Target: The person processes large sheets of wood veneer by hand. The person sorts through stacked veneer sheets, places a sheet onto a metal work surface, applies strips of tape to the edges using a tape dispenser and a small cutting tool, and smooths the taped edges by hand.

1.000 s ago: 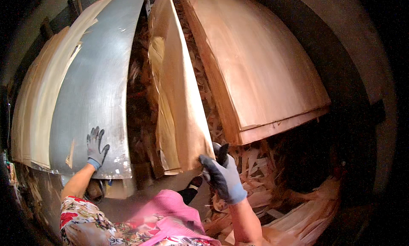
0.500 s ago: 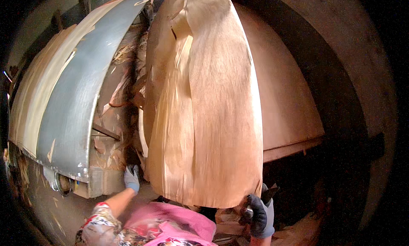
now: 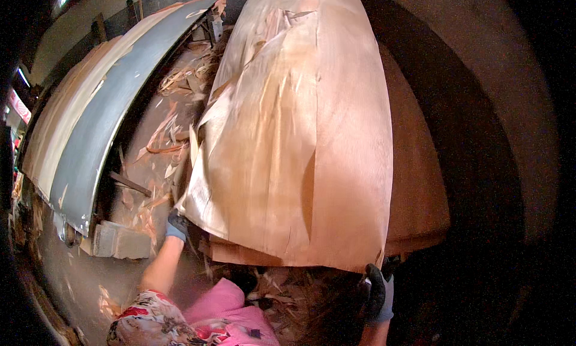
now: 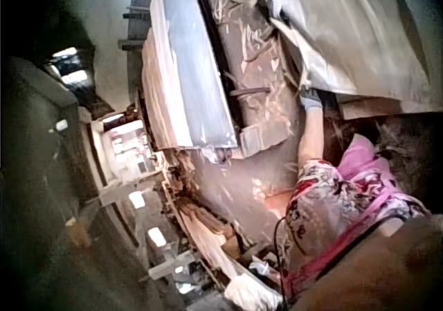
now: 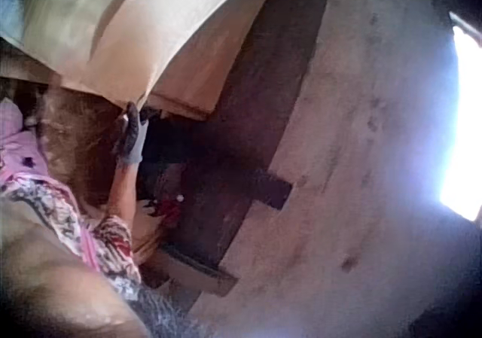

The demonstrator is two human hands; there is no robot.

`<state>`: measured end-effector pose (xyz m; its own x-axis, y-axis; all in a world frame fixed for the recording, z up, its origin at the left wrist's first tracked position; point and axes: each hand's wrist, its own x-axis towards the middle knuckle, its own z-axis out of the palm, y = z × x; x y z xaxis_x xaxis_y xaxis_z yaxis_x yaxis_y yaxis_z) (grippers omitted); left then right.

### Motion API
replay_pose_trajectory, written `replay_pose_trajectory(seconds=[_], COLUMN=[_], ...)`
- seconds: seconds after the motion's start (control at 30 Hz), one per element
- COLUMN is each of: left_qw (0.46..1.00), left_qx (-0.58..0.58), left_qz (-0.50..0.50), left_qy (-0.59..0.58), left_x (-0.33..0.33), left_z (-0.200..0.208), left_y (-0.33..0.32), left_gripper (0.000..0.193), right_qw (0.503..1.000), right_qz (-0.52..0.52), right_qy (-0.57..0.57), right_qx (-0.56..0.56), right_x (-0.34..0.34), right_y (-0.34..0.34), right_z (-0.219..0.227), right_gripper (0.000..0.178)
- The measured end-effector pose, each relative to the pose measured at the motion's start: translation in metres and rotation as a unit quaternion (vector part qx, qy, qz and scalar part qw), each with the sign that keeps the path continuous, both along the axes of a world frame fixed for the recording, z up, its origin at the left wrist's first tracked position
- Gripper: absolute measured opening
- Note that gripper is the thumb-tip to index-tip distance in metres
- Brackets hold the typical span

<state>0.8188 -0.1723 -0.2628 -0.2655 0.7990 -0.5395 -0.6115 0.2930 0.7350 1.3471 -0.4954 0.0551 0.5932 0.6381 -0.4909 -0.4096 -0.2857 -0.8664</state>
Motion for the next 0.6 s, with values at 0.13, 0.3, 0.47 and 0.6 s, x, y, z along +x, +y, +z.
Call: replay_pose_trajectory(seconds=[0.13, 0.3, 0.47, 0.6], left_qw=[0.974, 0.912, 0.965, 0.969], left_qx=[0.139, 0.182, 0.181, 0.143], left_qz=[0.104, 0.121, 0.043, 0.017], left_qy=[0.147, 0.348, 0.184, 0.2], left_x=[0.074, 0.106, 0.136, 0.145], left_z=[0.075, 0.075, 0.122, 0.148], left_y=[0.051, 0.032, 0.007, -0.006], left_gripper=[0.025, 0.039, 0.045, 0.042], right_qw=[0.999, 0.998, 0.994, 0.963], right_qz=[0.012, 0.001, 0.013, 0.086], right_qy=[-0.035, -0.061, -0.08, -0.24], right_qx=[-0.035, -0.015, -0.068, -0.082], right_x=[0.044, 0.064, 0.083, 0.102], right_y=[0.02, 0.023, 0.017, 0.008], right_z=[-0.019, -0.053, -0.042, -0.026], right_gripper=[0.037, 0.038, 0.044, 0.047])
